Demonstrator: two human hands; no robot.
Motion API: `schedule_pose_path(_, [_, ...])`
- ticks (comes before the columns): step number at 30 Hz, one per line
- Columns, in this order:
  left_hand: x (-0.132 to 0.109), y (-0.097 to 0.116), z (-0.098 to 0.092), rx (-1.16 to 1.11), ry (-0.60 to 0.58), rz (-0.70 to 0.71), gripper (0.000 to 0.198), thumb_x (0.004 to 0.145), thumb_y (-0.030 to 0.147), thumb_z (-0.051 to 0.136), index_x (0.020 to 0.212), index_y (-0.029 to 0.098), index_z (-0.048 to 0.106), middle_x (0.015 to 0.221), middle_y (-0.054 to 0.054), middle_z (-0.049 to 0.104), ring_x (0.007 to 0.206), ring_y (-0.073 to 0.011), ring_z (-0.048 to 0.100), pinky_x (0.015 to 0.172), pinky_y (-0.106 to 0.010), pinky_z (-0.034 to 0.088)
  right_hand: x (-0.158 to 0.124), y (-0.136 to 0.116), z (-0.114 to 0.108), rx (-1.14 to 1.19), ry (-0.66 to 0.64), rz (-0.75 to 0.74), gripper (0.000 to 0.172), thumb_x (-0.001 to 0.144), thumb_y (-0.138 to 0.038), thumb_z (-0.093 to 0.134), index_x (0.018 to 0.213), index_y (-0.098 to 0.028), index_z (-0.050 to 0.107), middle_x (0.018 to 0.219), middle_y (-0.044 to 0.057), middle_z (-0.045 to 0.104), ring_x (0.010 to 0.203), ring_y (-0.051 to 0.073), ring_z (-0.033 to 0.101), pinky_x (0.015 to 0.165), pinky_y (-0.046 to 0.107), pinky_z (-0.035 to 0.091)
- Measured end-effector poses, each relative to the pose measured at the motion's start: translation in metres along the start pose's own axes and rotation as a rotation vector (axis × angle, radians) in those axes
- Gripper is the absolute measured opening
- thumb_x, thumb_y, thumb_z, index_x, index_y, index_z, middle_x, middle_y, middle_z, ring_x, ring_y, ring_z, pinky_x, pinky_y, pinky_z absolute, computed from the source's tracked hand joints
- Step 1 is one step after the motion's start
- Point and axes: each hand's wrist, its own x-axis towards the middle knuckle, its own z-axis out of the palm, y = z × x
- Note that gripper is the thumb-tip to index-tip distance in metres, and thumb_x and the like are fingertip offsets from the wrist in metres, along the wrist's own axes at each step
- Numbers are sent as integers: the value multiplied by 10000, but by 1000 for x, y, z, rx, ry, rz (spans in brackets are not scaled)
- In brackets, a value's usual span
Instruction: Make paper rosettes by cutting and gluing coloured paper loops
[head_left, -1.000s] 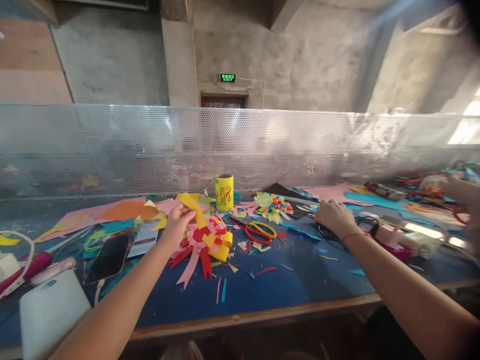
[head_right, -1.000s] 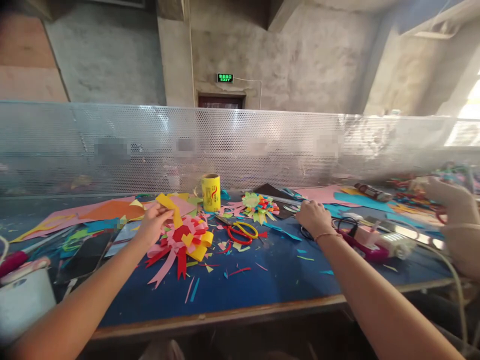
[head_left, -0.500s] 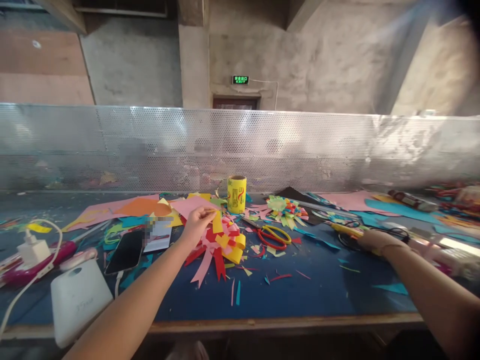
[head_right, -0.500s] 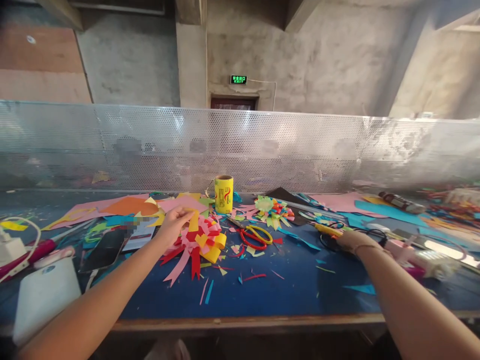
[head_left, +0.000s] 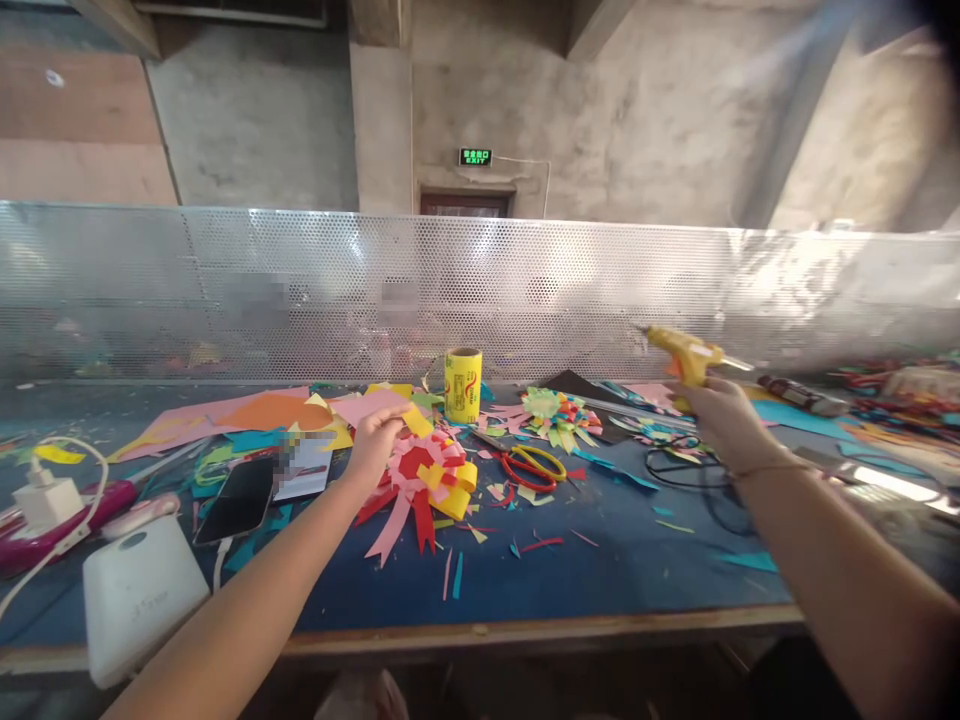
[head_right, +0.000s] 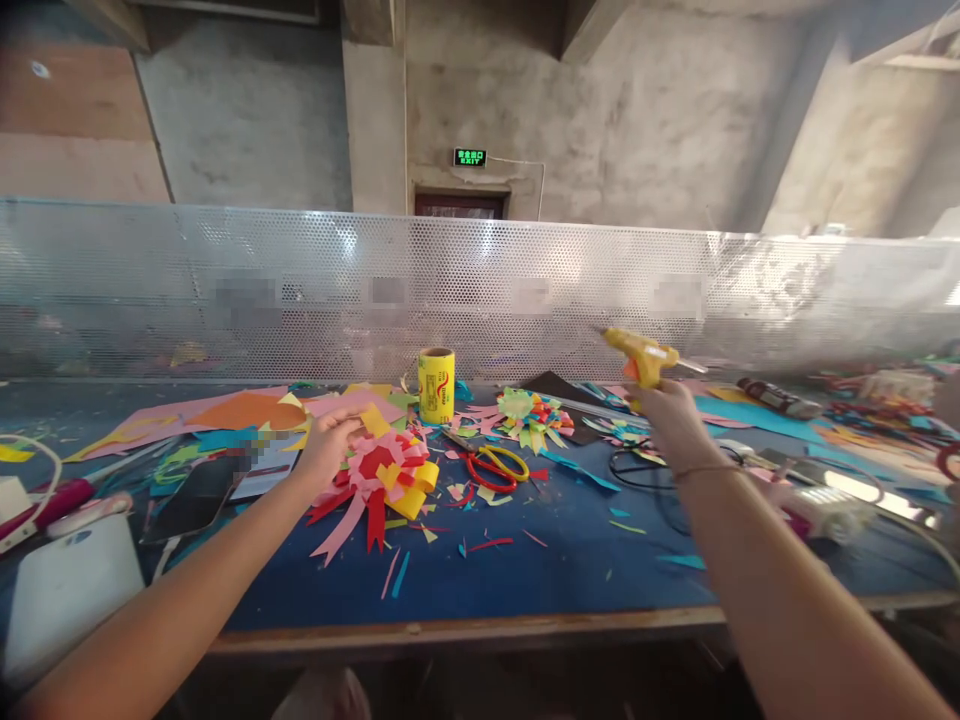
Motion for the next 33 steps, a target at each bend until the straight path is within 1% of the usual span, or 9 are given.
schedule_pose_path(4, [0, 6, 26, 47, 46, -3, 251, 609, 304, 631, 799, 140, 637, 803, -63, 663, 715, -163, 622, 670, -289, 506, -47, -24, 56, 151, 151, 33, 333, 759, -201, 353, 1085, -136, 372, 1016, 139, 509, 876, 187, 518, 711, 311, 441])
schedule_pose_path(8, [7, 1, 51, 128, 82, 34, 246, 576, 219, 647, 804, 154, 580, 756, -27, 624, 656, -134, 603, 621, -257, 489, -98, -23, 97, 251, 145, 45, 371, 786, -321, 374, 1116, -179, 278, 1029, 113, 494, 914, 195, 520, 768, 333, 445])
schedule_pose_path(12, [8, -12, 57, 99, 85, 66, 303, 610, 239, 640, 893, 176, 550, 774, -18, 615, 663, -130, 602, 613, -253, 481, -112, -10, 101, 310, -70, 13, 407, 706, -477, 531, 949, -198, 361, 835, 29, 505, 753, 169, 522, 691, 311, 444])
schedule_pose_path(17, [8, -11, 43, 200, 70, 71, 256, 611, 272, 644, 826, 172, 549, 784, -26, 619, 687, -136, 599, 631, -250, 471, -105, -4, 97, 185, -137, 6, 405, 644, -484, 595, 862, -192, 419, 734, -11, 506, 676, 146, 498, 635, 287, 416])
schedule_pose_path(19, [10, -3, 34, 353, -30, 46, 229, 611, 281, 643, 795, 170, 562, 730, -21, 618, 652, -140, 593, 603, -249, 463, -106, -4, 99, 173, -170, -23, 411, 644, -484, 595, 872, -194, 414, 724, -16, 502, 667, 143, 497, 628, 285, 418])
schedule_pose_path(22, [11, 13, 21, 580, -361, 12, 170, 569, 272, 678, 672, 163, 599, 662, -24, 626, 623, -152, 592, 563, -239, 450, -109, -5, 100, 169, -212, -48, 413, 639, -479, 601, 871, -205, 398, 719, -22, 495, 656, 143, 496, 618, 287, 418])
schedule_pose_path(27, [3, 35, 10, 595, -809, -119, 172, 581, 281, 688, 725, 189, 667, 766, -47, 676, 698, -182, 631, 591, -254, 480, -110, -6, 97, 217, -206, -75, 380, 649, -453, 600, 855, -202, 402, 722, -21, 492, 653, 136, 487, 613, 282, 408])
schedule_pose_path(30, [-1, 37, 11, 602, -933, -169, 119, 601, 270, 678, 692, 194, 663, 757, -45, 675, 662, -177, 635, 596, -263, 483, -109, -6, 97, 215, -213, -74, 368, 647, -451, 601, 834, -203, 403, 706, -30, 482, 637, 129, 473, 605, 279, 400])
schedule_pose_path(33, [2, 33, 11, 609, -931, -203, 108, 618, 276, 665, 675, 187, 642, 686, -35, 657, 604, -167, 619, 583, -271, 476, -109, -7, 98, 225, -230, -63, 369, 642, -446, 607, 833, -203, 407, 701, -32, 484, 634, 130, 476, 604, 279, 400])
